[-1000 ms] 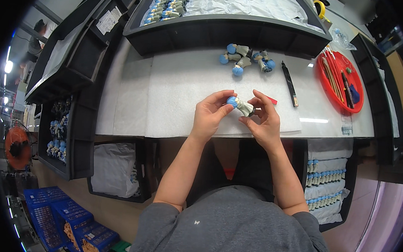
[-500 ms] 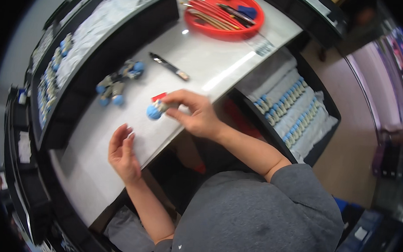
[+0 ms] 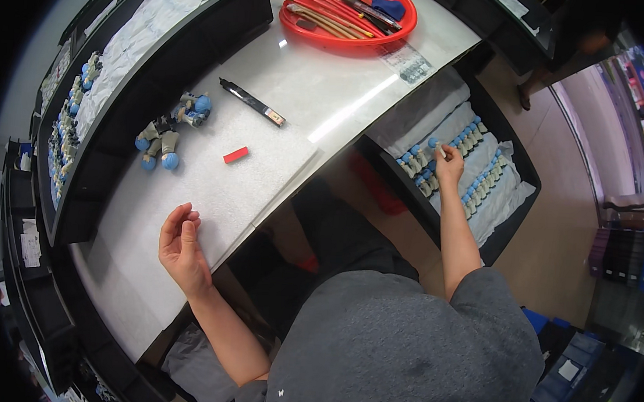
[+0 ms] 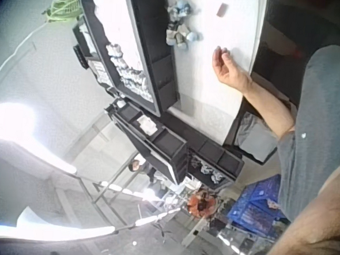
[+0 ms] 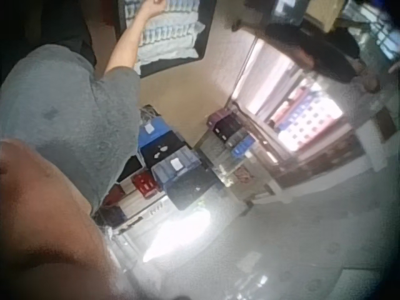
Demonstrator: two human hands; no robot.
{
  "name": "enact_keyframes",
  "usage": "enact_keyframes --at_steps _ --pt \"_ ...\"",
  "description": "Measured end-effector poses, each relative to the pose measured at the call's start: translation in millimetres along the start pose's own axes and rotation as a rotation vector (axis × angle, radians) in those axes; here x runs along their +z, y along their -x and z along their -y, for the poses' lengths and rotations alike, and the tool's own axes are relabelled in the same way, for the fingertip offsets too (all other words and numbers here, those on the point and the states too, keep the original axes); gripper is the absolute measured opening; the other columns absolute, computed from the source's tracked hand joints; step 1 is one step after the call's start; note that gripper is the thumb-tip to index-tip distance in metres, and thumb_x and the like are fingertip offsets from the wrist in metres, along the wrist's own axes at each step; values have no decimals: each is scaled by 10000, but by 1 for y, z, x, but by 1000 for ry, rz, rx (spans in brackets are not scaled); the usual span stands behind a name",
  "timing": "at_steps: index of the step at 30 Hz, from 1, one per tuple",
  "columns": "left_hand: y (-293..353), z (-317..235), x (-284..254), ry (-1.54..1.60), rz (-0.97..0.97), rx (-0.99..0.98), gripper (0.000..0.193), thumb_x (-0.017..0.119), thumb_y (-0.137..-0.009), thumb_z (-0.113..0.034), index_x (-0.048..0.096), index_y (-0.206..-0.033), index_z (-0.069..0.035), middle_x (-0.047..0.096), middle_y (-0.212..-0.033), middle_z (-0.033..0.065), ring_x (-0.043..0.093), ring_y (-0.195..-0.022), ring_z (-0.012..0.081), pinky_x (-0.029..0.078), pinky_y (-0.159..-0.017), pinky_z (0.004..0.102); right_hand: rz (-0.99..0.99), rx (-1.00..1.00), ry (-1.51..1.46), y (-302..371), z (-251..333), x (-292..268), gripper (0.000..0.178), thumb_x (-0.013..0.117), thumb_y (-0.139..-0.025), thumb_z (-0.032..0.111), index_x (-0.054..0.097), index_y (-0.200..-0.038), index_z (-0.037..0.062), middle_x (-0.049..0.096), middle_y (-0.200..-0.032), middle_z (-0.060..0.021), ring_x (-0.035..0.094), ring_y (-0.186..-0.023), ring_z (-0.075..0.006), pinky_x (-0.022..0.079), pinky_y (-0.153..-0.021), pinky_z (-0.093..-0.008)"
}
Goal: Sort and organize small toy figures into shipping trays.
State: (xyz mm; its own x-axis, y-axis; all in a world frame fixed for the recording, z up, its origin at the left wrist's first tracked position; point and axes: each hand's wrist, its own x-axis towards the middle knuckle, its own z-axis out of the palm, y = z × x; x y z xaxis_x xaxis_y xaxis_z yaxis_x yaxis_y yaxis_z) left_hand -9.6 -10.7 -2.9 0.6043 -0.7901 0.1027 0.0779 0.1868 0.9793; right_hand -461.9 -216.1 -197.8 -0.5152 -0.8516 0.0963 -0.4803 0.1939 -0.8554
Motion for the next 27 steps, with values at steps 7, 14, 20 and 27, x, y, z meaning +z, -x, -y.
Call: enact_keyframes --at_steps 7,14,20,27 --pt "-1 0 -2 5 -32 1 223 524 -828 -8 539 -1048 26 566 -1030 120 549 -898 156 439 -816 258 72 -86 245 13 20 23 269 666 -706 221 606 -879 23 627 -781 -107 593 -712 -185 457 -663 -291" --pt "-3 1 1 14 -32 11 197 551 -803 17 566 -999 28 592 -961 97 566 -859 147 445 -786 247 -14 -515 420 -2 27 13 305 645 -713 217 592 -956 40 581 -916 -132 533 -860 -259 421 -756 -338" --pt "-3 -1 2 76 -6 -3 183 559 -796 14 577 -978 26 595 -945 79 563 -854 126 444 -777 231 217 -574 -632 93 238 32 269 571 -769 -15 544 -1035 19 556 -931 -49 509 -831 -117 434 -697 -230" --pt "-1 -5 -2 113 11 -28 188 549 -809 -7 569 -994 21 592 -966 85 565 -855 135 454 -779 246 837 -1517 -364 206 378 116 448 530 -626 -143 563 -1030 49 577 -1011 -92 499 -959 -282 428 -807 -339"
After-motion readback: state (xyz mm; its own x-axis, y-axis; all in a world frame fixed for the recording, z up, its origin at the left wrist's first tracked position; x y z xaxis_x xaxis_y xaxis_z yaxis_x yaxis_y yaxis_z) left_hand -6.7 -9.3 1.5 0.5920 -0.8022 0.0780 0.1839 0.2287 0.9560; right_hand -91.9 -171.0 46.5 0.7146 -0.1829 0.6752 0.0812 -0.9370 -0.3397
